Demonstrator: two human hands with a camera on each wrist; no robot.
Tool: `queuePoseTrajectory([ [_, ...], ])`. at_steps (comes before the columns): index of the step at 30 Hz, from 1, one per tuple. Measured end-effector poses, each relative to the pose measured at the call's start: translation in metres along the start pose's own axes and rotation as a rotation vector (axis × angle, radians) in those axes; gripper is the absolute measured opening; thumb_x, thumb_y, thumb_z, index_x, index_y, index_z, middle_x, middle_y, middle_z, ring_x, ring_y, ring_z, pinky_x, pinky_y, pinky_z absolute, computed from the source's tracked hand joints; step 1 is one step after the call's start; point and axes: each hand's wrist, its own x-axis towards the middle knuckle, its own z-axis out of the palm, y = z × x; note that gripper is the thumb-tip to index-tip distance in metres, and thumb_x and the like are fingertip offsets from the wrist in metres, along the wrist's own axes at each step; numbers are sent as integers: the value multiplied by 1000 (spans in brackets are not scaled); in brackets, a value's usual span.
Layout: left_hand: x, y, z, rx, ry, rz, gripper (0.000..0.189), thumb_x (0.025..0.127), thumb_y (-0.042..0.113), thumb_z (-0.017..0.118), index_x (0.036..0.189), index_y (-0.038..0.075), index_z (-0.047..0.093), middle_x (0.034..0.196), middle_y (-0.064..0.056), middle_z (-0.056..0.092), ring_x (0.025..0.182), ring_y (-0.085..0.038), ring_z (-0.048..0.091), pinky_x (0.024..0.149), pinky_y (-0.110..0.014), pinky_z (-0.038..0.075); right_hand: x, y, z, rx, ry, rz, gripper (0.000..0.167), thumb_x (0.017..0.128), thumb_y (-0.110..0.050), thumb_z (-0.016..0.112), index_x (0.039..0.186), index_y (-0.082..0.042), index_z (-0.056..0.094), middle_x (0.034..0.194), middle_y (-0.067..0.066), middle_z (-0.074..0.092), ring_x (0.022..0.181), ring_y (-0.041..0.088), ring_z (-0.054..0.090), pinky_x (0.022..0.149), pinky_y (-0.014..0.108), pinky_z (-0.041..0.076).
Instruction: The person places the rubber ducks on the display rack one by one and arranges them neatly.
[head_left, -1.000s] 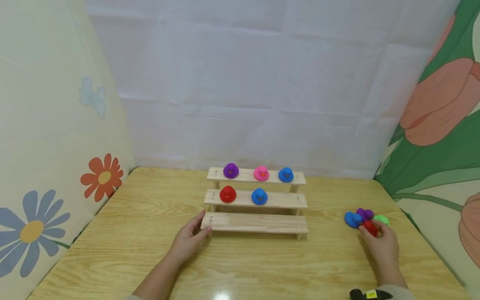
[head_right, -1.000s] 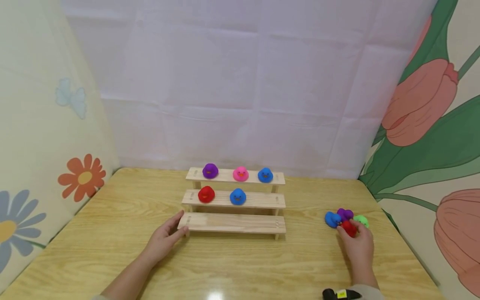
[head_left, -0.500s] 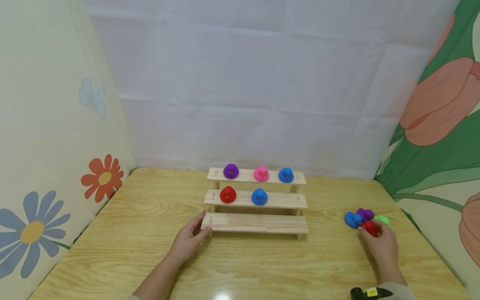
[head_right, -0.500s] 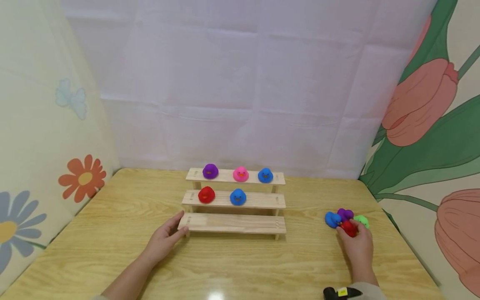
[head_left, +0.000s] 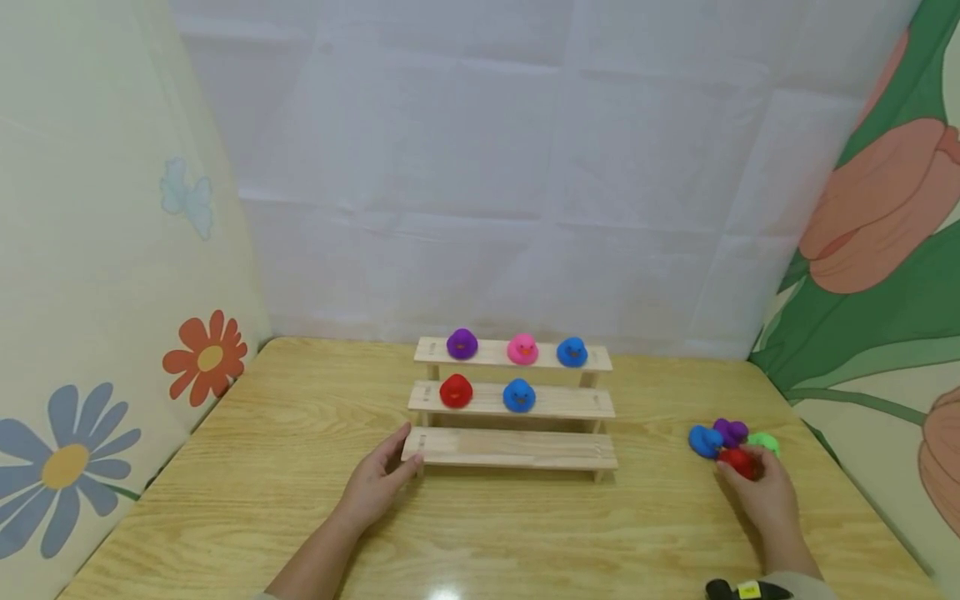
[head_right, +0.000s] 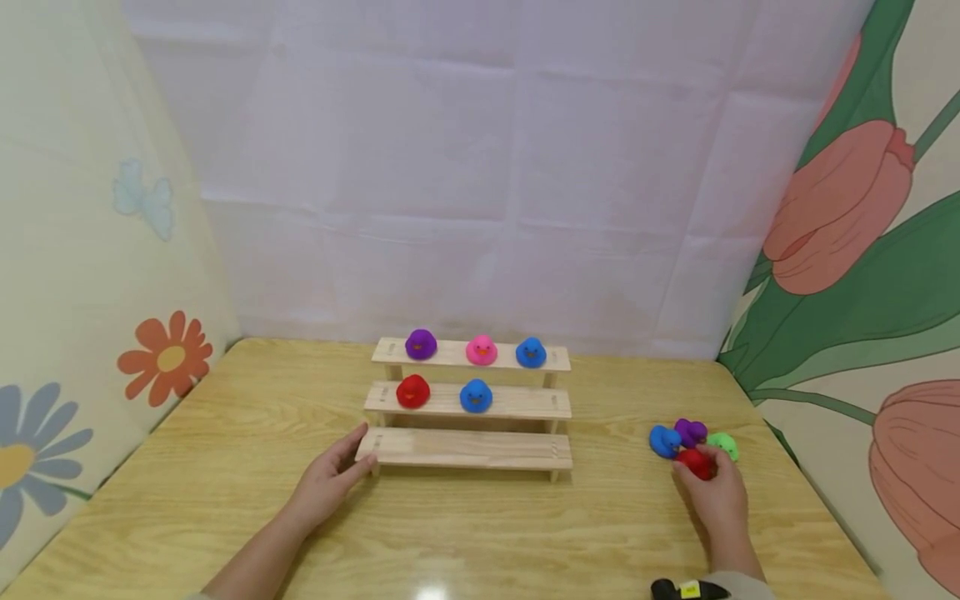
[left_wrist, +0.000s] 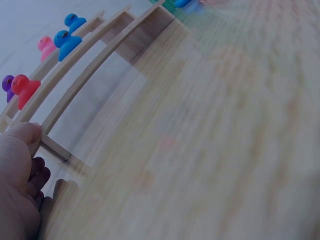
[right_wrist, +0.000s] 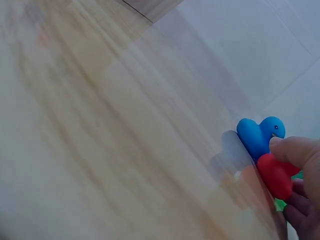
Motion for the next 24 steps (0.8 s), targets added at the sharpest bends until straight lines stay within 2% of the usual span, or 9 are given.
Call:
queuePoseTrajectory([
  [12,-1,-1,0,2,-2,8,65,97,22,62,151,0,33,153,-21,39,143,-36,36,118,-49,26,-1,-1,0,15,-10,-3,64,95,-26,63,143,5,34,143,34,39,132,49,37,109,59,32],
  [24,0,-1,0,-2,-8,10,65,97,23,61,151,1,33,152,-21,40,143,-35,36,118,-49,26,-6,-6,1,103,62,32,62,95,-25,62,144,3,38,146,33,39,135,47,37,112,57,30],
])
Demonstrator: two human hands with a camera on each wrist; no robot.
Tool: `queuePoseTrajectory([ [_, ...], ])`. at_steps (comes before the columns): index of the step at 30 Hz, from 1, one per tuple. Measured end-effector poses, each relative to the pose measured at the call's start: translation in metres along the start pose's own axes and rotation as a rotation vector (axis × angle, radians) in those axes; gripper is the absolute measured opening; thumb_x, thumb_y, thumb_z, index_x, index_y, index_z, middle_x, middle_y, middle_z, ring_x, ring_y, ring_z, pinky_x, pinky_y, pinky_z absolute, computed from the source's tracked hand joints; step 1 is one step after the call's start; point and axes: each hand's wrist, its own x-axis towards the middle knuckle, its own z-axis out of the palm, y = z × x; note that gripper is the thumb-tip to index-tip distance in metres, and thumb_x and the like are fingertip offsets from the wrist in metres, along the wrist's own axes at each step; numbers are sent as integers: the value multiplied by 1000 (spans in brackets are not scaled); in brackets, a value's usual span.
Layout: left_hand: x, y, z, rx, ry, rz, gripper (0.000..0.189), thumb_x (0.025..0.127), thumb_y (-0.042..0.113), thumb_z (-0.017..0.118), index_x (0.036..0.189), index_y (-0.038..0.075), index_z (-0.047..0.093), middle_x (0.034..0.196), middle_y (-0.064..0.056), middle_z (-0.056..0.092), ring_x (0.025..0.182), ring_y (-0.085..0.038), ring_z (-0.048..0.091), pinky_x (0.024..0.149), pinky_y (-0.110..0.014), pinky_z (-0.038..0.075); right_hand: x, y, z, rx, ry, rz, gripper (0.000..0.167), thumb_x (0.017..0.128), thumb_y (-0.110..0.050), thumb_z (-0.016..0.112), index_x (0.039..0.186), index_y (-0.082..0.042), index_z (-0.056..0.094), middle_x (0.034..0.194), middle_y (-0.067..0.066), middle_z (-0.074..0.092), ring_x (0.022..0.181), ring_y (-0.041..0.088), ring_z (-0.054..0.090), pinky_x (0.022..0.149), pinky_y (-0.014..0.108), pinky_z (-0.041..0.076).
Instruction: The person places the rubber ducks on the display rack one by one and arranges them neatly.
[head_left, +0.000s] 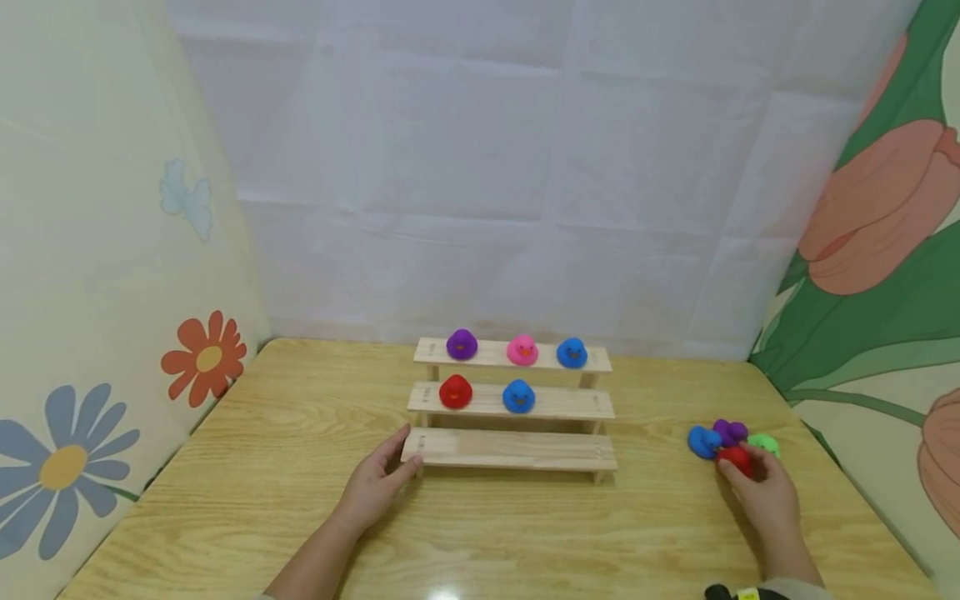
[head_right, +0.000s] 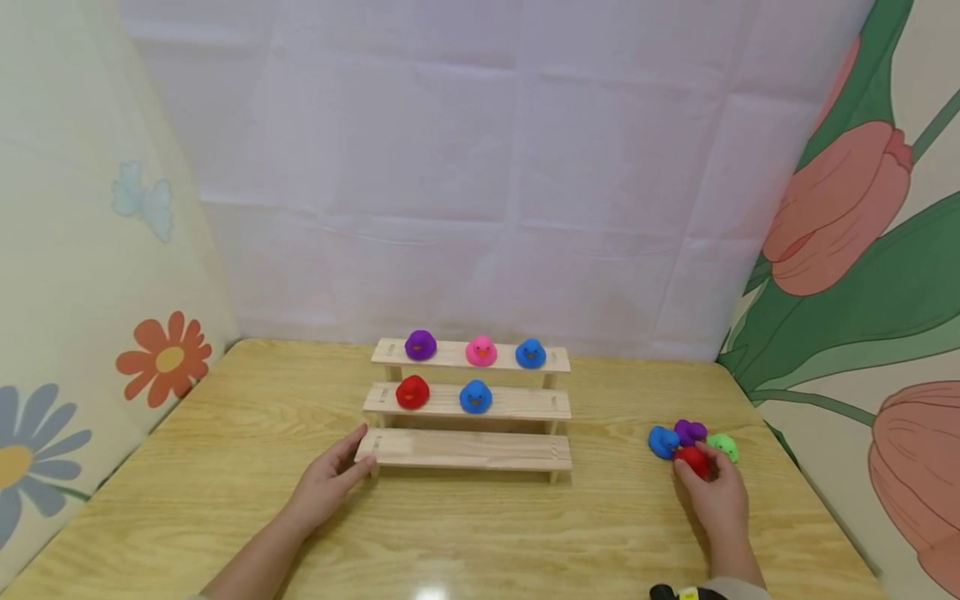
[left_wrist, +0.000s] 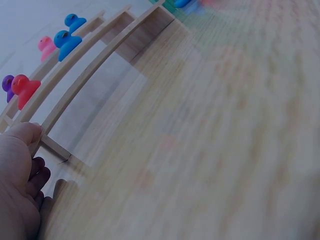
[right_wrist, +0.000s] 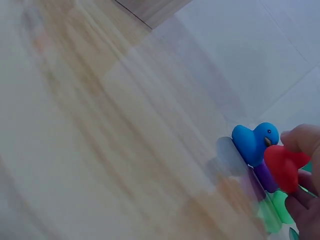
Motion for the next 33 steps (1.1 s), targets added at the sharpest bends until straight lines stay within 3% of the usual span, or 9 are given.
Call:
queuePoseTrajectory([
  [4,0,0,0,-1,2,-4,65,97,23,61,151,0,33,152,-21,40,143,-35,36,118,-49,26,-2,-2,1,18,29,9,59,95,-25,62,144,1,41,144,30,44,132,41,42,100,29,41],
  [7,-2,2,0,-2,5,-11,66,97,24,62,151,1,33,152,-21,41,142,-36,37,118,-50,27,-4,-5,2,40,40,13,58,95,-26,64,143,0,43,144,28,46,130,36,44,81,4,31],
  [10,-2,3,-1,-5,8,-19,66,97,24,62,151,1,33,151,-22,42,142,-37,37,118,-51,27,-7,-8,2,64,44,12,57,95,-25,64,142,-1,45,144,26,47,120,22,49,72,-5,27],
  [12,-2,4,-1,-8,7,-22,66,97,24,62,151,1,33,151,-21,42,142,-36,37,118,-51,27,-8,-11,3,81,43,14,57,95,-25,65,142,-1,46,144,25,47,112,10,49,73,-5,28],
  [15,-3,5,-1,-9,8,-25,66,97,25,62,151,2,33,151,-21,42,142,-36,37,118,-51,27,-9,-14,4,100,28,19,58,95,-27,65,144,-2,44,146,24,46,113,8,48,77,-5,31],
  [19,-3,5,-1,-1,10,-24,66,97,26,62,151,1,33,151,-22,43,142,-37,38,118,-51,28,-11,-21,6,116,-16,11,60,96,-28,64,145,-2,41,149,25,42,135,31,42,82,-3,34],
  [24,-2,5,0,2,5,-18,67,97,27,62,152,2,33,151,-21,42,141,-36,39,117,-50,30,-12,-28,10,102,-65,-22,58,96,-27,63,144,-2,41,151,25,40,137,35,41,99,6,38],
  [30,-2,4,-1,7,-2,-11,67,97,28,61,152,2,32,152,-20,41,141,-36,39,116,-50,31,-13,-37,17,116,-108,-92,53,96,-19,63,142,0,43,149,27,40,135,33,43,80,-6,32],
  [33,-2,3,-1,10,0,-11,67,97,28,61,152,2,32,153,-20,40,142,-35,38,117,-50,30,-14,-40,22,112,-118,-125,53,96,-20,64,140,1,44,144,27,44,120,13,53,75,-6,34],
])
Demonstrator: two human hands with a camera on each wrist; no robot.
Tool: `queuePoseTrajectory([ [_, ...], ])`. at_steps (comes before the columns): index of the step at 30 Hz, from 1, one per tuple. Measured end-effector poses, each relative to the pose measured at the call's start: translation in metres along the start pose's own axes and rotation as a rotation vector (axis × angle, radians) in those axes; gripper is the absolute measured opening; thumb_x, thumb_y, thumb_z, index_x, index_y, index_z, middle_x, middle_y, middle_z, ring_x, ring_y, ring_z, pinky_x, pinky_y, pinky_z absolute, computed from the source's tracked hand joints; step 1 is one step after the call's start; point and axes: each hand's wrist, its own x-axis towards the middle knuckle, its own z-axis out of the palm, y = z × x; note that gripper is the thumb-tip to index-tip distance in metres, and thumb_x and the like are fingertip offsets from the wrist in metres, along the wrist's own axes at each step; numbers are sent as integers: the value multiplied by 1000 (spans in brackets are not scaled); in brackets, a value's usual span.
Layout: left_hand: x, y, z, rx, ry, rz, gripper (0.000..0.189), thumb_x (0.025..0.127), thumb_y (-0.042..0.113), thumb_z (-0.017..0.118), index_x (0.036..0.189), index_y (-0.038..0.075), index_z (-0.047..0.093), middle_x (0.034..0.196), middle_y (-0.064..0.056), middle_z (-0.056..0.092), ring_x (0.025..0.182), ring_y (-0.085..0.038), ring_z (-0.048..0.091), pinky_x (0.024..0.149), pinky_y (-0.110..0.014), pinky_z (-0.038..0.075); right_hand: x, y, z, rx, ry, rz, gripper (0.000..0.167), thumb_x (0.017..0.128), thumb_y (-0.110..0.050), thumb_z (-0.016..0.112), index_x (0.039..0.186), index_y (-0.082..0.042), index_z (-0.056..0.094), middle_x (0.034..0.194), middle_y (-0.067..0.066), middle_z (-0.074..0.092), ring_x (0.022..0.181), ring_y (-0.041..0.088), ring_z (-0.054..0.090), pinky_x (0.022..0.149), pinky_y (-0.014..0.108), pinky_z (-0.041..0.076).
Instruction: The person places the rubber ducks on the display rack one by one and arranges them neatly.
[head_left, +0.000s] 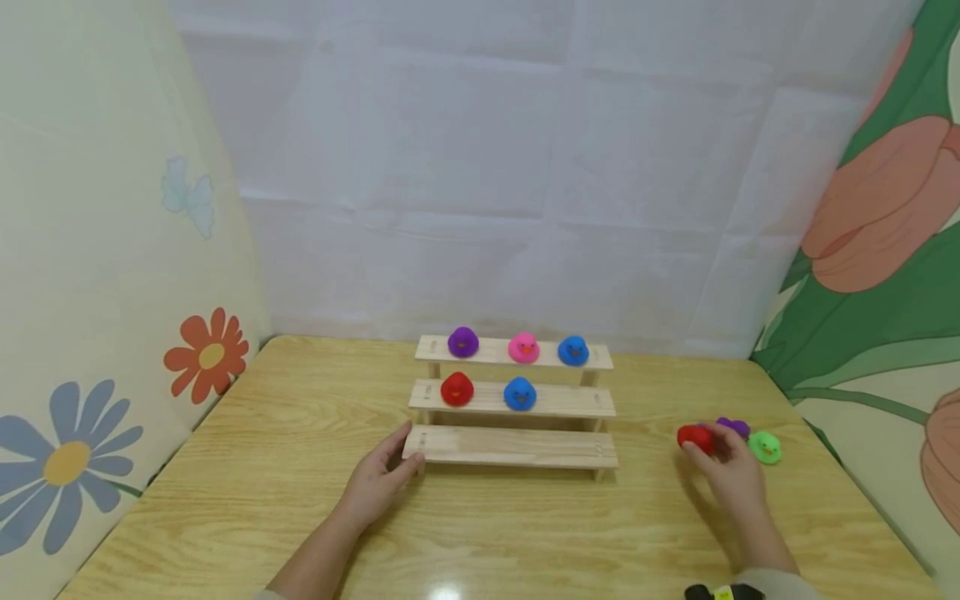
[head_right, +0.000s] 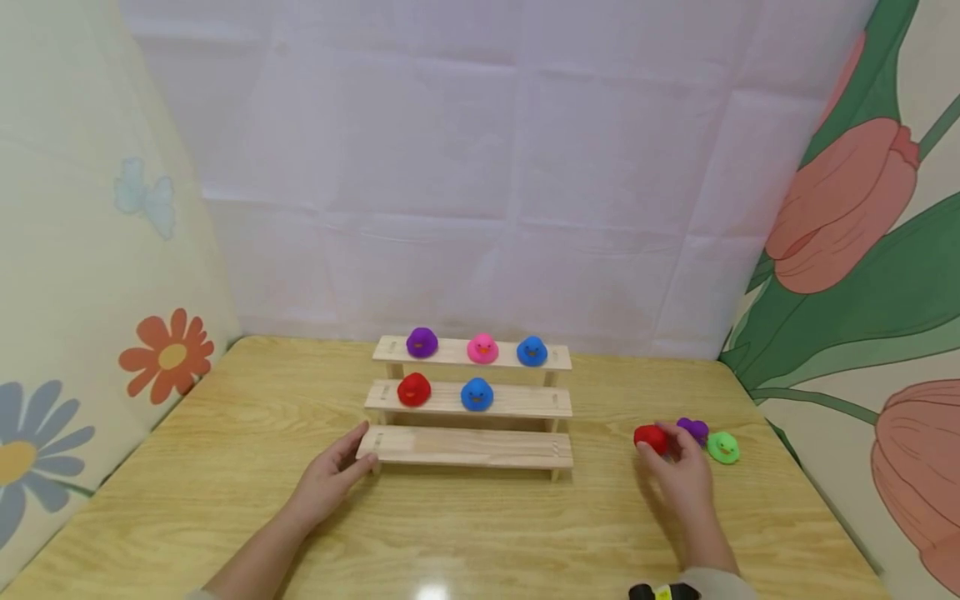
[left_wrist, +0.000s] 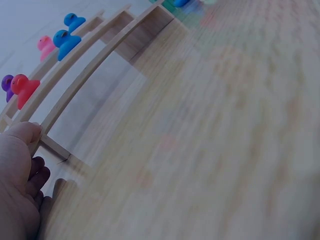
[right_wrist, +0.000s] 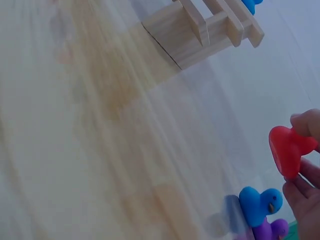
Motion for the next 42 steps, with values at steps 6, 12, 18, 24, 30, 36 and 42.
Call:
queuePoseTrajectory([
  [6,1,-1,0,1,-3,2,67,98,30,61,152,3,32,154,-19,39,143,-35,36,118,-50,29,0,-7,10,-4,14,-77,49,95,-19,66,136,0,50,134,24,52,87,-23,42,76,-1,41],
  [12,0,0,0,1,-4,1,67,98,29,61,152,3,32,153,-19,39,142,-35,37,117,-50,30,3,-15,20,20,9,-112,47,93,-13,67,135,3,51,133,26,55,88,-24,43,79,-1,40],
  [18,0,1,0,2,-5,-2,67,98,29,61,152,3,32,154,-20,39,143,-35,37,117,-50,29,6,-26,27,20,-24,-123,48,93,-15,68,135,2,52,137,24,54,90,-26,41,84,-4,35],
  [24,-1,1,0,0,-7,5,67,98,28,61,152,2,32,153,-20,40,142,-36,37,117,-50,30,8,-35,36,17,-36,-148,48,92,-16,70,134,1,54,135,24,57,110,0,58,91,5,42],
  [30,-1,1,-1,-2,-11,6,68,98,30,61,152,2,31,153,-20,39,143,-36,37,117,-50,29,10,-44,41,22,-89,-134,50,94,-18,68,138,-1,50,140,23,53,134,35,49,110,39,43],
  [36,0,2,-1,-5,-10,1,67,98,27,61,152,1,31,153,-20,39,143,-35,37,117,-49,29,13,-51,48,37,-99,-182,49,93,-15,69,135,2,52,137,25,55,128,25,56,107,29,45],
  [42,-2,3,-1,5,-3,7,66,98,26,61,151,1,33,152,-21,41,142,-35,37,118,-50,28,14,-60,59,45,-112,-209,47,91,-14,70,133,1,55,133,23,59,127,33,55,102,26,49],
])
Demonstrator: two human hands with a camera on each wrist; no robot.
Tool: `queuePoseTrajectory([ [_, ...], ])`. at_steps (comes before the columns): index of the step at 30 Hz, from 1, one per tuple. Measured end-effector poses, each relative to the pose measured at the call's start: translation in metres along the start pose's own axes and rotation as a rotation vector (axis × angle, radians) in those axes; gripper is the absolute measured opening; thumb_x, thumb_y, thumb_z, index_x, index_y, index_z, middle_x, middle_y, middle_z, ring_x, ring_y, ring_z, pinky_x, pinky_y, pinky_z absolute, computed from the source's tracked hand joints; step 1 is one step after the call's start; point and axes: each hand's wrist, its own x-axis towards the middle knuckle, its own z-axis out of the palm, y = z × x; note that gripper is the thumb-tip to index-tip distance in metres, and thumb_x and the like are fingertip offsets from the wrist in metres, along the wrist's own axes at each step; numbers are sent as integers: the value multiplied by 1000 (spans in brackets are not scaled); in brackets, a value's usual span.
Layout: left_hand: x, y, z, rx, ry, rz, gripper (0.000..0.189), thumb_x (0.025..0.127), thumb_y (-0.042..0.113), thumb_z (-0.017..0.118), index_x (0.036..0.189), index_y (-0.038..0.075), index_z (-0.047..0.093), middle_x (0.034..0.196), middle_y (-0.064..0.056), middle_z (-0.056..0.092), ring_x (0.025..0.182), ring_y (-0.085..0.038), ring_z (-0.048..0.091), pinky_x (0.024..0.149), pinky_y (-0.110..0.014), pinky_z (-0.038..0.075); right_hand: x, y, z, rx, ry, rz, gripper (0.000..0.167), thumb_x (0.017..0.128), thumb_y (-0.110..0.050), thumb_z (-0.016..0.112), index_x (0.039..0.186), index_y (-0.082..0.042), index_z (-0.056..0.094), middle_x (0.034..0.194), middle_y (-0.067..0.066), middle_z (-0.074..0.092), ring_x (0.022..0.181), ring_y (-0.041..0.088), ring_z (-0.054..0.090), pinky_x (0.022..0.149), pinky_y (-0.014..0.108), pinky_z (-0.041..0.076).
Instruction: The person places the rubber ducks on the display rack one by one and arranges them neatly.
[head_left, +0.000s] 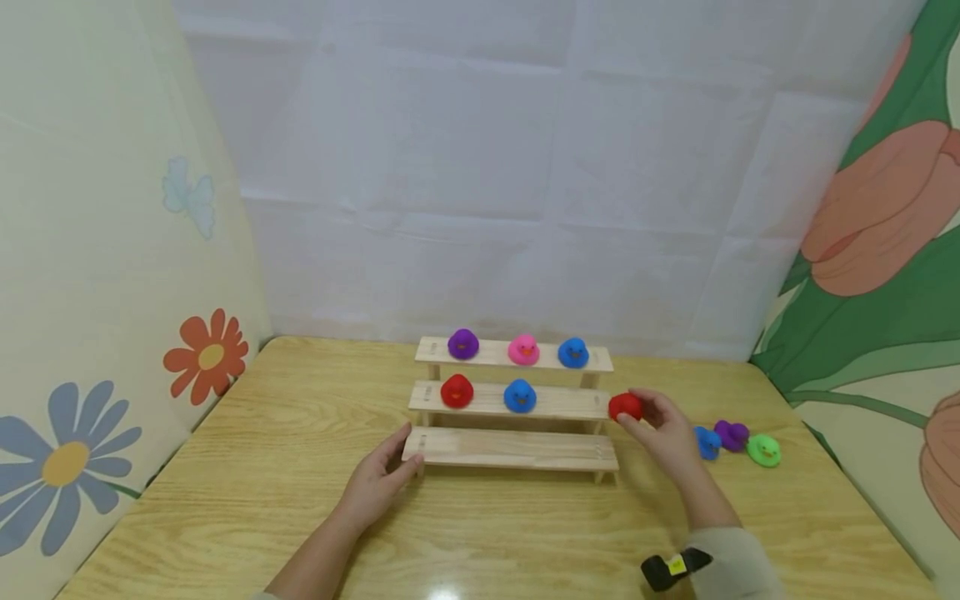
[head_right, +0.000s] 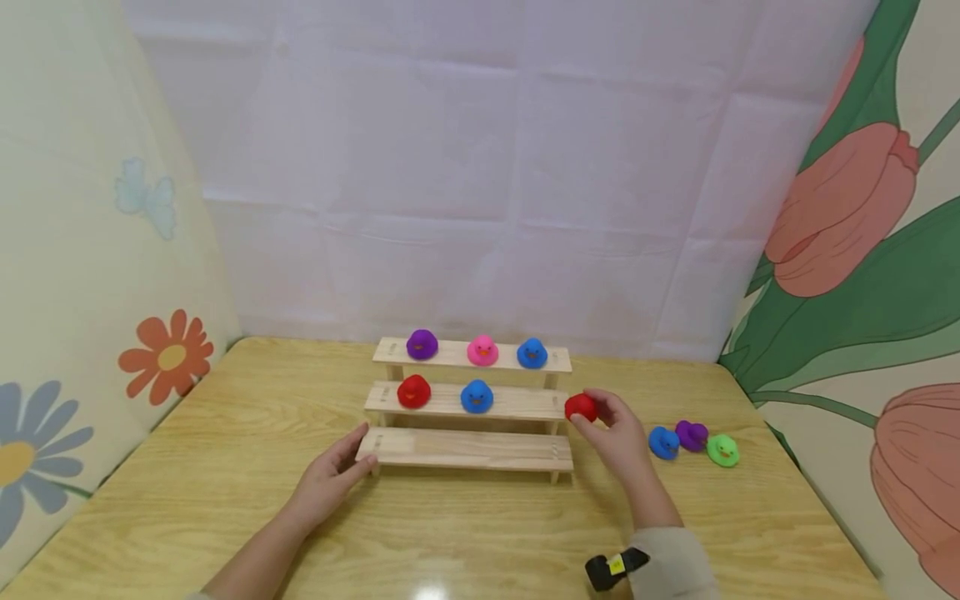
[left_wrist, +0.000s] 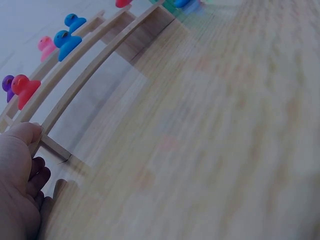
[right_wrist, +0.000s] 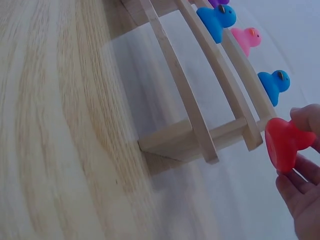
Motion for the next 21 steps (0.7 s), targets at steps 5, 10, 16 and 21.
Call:
queuePoseTrajectory([
  [5,1,0,1,-7,5,-4,65,97,24,62,151,1,33,152,-21,41,143,-35,37,118,-51,27,3,-5,8,41,-32,-21,46,91,-10,70,132,3,54,132,24,59,128,36,54,103,33,49],
  [10,1,-1,2,-18,2,-15,66,97,25,62,152,3,32,152,-19,42,143,-34,37,118,-49,28,6,-9,15,46,-59,-28,46,90,-7,70,132,3,54,133,25,58,128,37,54,106,43,46],
  [16,1,-2,1,-21,-3,-12,67,97,27,61,152,3,32,152,-20,41,143,-34,37,117,-49,29,9,-12,21,62,-68,-60,44,90,-4,69,131,5,55,131,26,59,126,37,55,109,43,44],
  [21,2,-3,1,-23,0,-10,67,97,26,62,152,3,32,152,-19,42,142,-34,38,117,-49,30,11,-13,26,55,-92,-54,45,90,-5,69,131,4,55,131,25,59,127,38,55,108,46,44],
])
